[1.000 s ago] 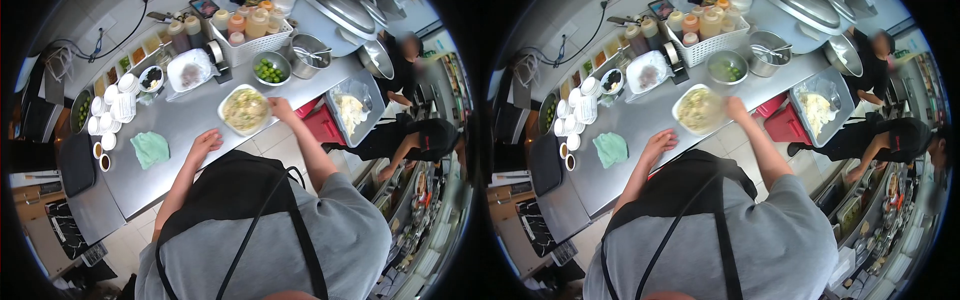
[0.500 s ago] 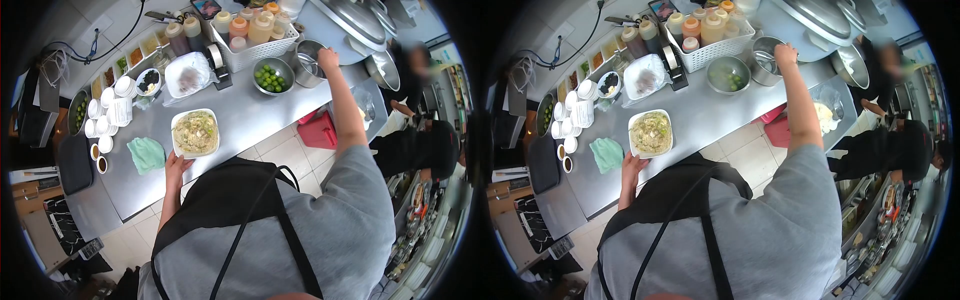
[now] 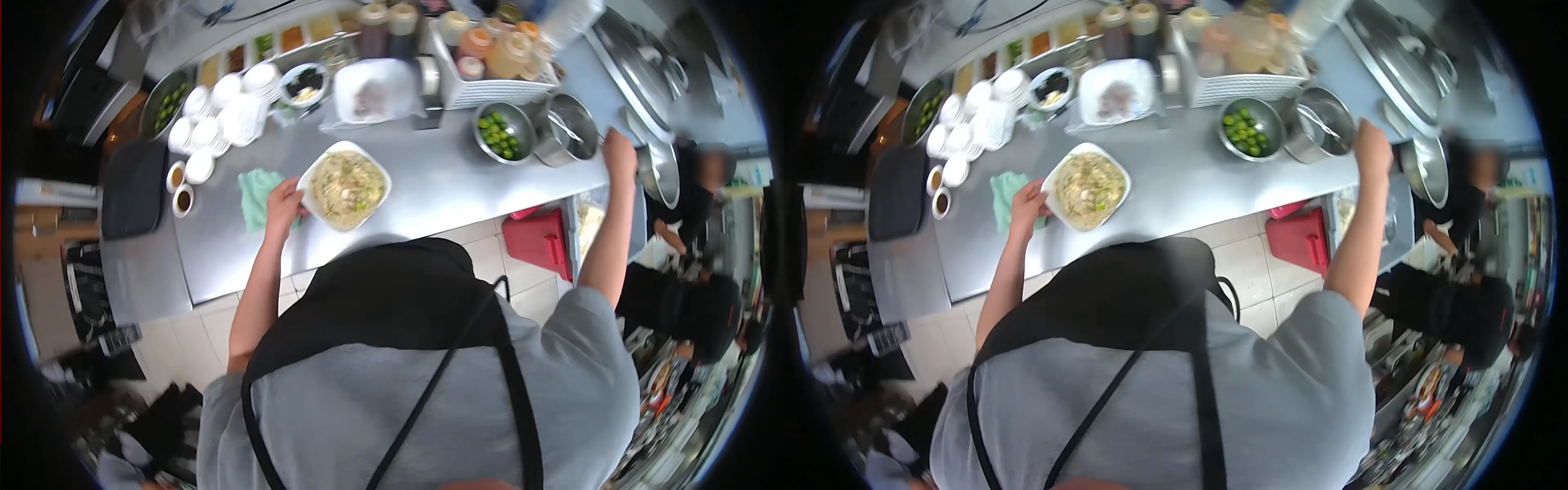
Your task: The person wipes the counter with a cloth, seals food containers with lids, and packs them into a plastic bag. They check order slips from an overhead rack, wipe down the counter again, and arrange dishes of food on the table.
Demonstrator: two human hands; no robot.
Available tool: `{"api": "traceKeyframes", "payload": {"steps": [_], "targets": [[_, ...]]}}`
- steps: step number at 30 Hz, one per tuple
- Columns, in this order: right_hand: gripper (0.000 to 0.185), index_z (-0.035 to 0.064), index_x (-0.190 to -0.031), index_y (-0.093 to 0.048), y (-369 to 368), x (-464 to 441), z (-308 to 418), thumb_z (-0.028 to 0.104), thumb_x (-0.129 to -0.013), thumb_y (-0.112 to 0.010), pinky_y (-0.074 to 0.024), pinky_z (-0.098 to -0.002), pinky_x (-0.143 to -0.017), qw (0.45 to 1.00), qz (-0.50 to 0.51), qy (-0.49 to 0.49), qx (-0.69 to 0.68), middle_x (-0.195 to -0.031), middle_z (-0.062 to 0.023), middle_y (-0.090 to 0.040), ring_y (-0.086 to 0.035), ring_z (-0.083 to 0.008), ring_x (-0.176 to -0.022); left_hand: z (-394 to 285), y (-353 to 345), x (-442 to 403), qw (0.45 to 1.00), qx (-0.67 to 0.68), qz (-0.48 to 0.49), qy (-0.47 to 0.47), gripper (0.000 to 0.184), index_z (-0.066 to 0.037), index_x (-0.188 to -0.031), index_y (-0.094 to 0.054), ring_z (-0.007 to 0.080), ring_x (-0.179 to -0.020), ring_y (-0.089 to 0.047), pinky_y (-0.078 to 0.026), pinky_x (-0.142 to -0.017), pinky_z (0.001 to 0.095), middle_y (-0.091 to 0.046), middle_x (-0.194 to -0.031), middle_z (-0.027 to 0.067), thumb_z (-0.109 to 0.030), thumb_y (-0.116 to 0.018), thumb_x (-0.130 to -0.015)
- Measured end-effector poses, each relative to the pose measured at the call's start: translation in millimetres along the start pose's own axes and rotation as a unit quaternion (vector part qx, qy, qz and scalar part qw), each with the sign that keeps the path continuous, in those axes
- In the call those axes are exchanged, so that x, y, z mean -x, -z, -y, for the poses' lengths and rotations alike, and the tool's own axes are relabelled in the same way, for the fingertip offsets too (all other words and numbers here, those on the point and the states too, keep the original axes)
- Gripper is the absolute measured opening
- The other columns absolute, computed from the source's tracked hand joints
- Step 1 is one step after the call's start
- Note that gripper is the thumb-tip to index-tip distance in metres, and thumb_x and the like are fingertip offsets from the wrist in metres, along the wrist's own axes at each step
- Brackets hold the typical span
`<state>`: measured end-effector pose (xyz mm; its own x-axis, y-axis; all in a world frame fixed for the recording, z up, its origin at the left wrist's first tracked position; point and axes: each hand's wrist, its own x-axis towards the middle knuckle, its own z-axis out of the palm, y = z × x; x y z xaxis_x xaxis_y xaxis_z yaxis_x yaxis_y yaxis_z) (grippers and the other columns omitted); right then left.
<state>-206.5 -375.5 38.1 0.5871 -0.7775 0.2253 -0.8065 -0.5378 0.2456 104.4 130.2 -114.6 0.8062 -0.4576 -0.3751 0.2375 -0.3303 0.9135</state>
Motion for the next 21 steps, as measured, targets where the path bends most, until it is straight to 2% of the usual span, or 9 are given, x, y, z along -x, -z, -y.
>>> {"api": "traceKeyframes", "payload": {"steps": [3, 5, 6, 7, 8, 9, 13, 16, 21], "targets": [[0.015, 0.0077, -0.092, -0.057, 22, 30, 43, 0.01, -0.079, -0.05, -0.0466, -0.0346, -0.06, 0.986, 0.009, 0.003, -0.164, -0.078, -0.013, -0.062, -0.061, -0.0282, -0.072, 4, 13, -5, 1.0, 0.018, 0.017, 0.01, 0.031, 0.001, -0.109, -0.051, 0.0111, -0.064, -0.057, -0.049, -0.054, 0.0234, -0.06, -0.083, 0.006, -0.009, -0.053, -0.08], [0.021, 0.0104, -0.102, -0.057, 26, 59, 97, 0.009, -0.082, -0.051, -0.0448, -0.0278, -0.058, 0.872, 0.02, 0.076, -0.483, -0.074, -0.0059, -0.061, -0.06, -0.016, -0.067, 5, 13, -2, 0.999, 0.037, 0.008, 0.025, 0.031, 0.001, -0.109, -0.051, 0.0112, -0.065, -0.058, -0.05, -0.055, 0.0236, -0.06, -0.084, 0.006, -0.011, -0.053, -0.081], [0.029, 0.0125, -0.112, -0.054, 27, 76, 132, 0.007, -0.083, -0.05, -0.0435, -0.0237, -0.059, 0.851, 0.084, 0.09, -0.511, -0.075, -0.0031, -0.061, -0.056, -0.0083, -0.066, 6, 11, 1, 0.998, 0.053, 0.014, 0.017, 0.03, 0.001, -0.109, -0.051, 0.0117, -0.067, -0.058, -0.05, -0.057, 0.0239, -0.06, -0.084, 0.0062, -0.012, -0.053, -0.082], [0.031, 0.0123, -0.112, -0.055, 17, 93, 167, 0.005, -0.082, -0.051, -0.0442, -0.0245, -0.061, 0.8, 0.103, 0.121, -0.578, -0.081, -0.0054, -0.062, -0.057, -0.0097, -0.068, 6, 10, 2, 0.997, 0.07, 0.021, 0.006, 0.03, 0.001, -0.11, -0.051, 0.0121, -0.069, -0.059, -0.05, -0.058, 0.0241, -0.06, -0.085, 0.0064, -0.012, -0.052, -0.083], [0.029, 0.0101, -0.112, -0.055, 22, 112, 206, 0.008, -0.083, -0.051, -0.041, -0.0228, -0.061, 0.808, 0.109, 0.155, -0.558, -0.075, -0.0022, -0.059, -0.051, -0.0075, -0.066, 7, 10, 3, 0.997, 0.074, 0.017, 0.006, 0.03, 0.001, -0.11, -0.051, 0.0121, -0.069, -0.059, -0.05, -0.058, 0.0241, -0.06, -0.085, 0.0064, -0.012, -0.052, -0.083], [0.031, 0.0108, -0.108, -0.057, 21, 126, 235, 0.002, -0.079, -0.05, -0.0455, -0.028, -0.066, 0.813, 0.131, 0.186, -0.537, -0.092, -0.0107, -0.062, -0.059, -0.0162, -0.071, 7, 12, 4, 0.996, 0.081, 0.026, 0.007, 0.03, 0.001, -0.11, -0.05, 0.0127, -0.07, -0.059, -0.051, -0.059, 0.0246, -0.06, -0.086, 0.0068, -0.012, -0.051, -0.083], [0.031, 0.0112, -0.1, -0.06, -10, 146, 313, 0.002, -0.074, -0.047, -0.0448, -0.0412, -0.068, 0.841, 0.07, 0.262, -0.467, -0.092, -0.017, -0.058, -0.056, -0.0344, -0.077, 6, 14, 6, 0.995, 0.094, 0.044, 0.007, 0.032, 0.001, -0.113, -0.048, 0.0142, -0.071, -0.06, -0.051, -0.062, 0.0258, -0.06, -0.088, 0.0077, -0.012, -0.049, -0.085], [0.025, 0.0146, -0.101, -0.06, 0, 160, 334, 0.008, -0.079, -0.05, -0.0455, -0.0378, -0.066, 0.862, 0.076, 0.293, -0.407, -0.088, -0.0134, -0.06, -0.057, -0.0319, -0.075, 7, 15, 6, 0.993, 0.104, 0.052, 0.012, 0.033, 0.001, -0.114, -0.047, 0.0149, -0.071, -0.06, -0.052, -0.062, 0.0267, -0.06, -0.089, 0.0083, -0.012, -0.049, -0.084], [0.029, 0.0174, -0.102, -0.06, 29, 171, 333, 0.007, -0.077, -0.049, -0.0451, -0.0411, -0.066, 0.884, 0.119, 0.329, -0.311, -0.088, -0.0117, -0.06, -0.057, -0.0323, -0.078, 8, 17, 4, 0.991, 0.123, 0.057, 0.015, 0.035, 0.003, -0.115, -0.045, 0.016, -0.07, -0.06, -0.052, -0.062, 0.028, -0.059, -0.091, 0.0097, -0.012, -0.049, -0.084]]}}
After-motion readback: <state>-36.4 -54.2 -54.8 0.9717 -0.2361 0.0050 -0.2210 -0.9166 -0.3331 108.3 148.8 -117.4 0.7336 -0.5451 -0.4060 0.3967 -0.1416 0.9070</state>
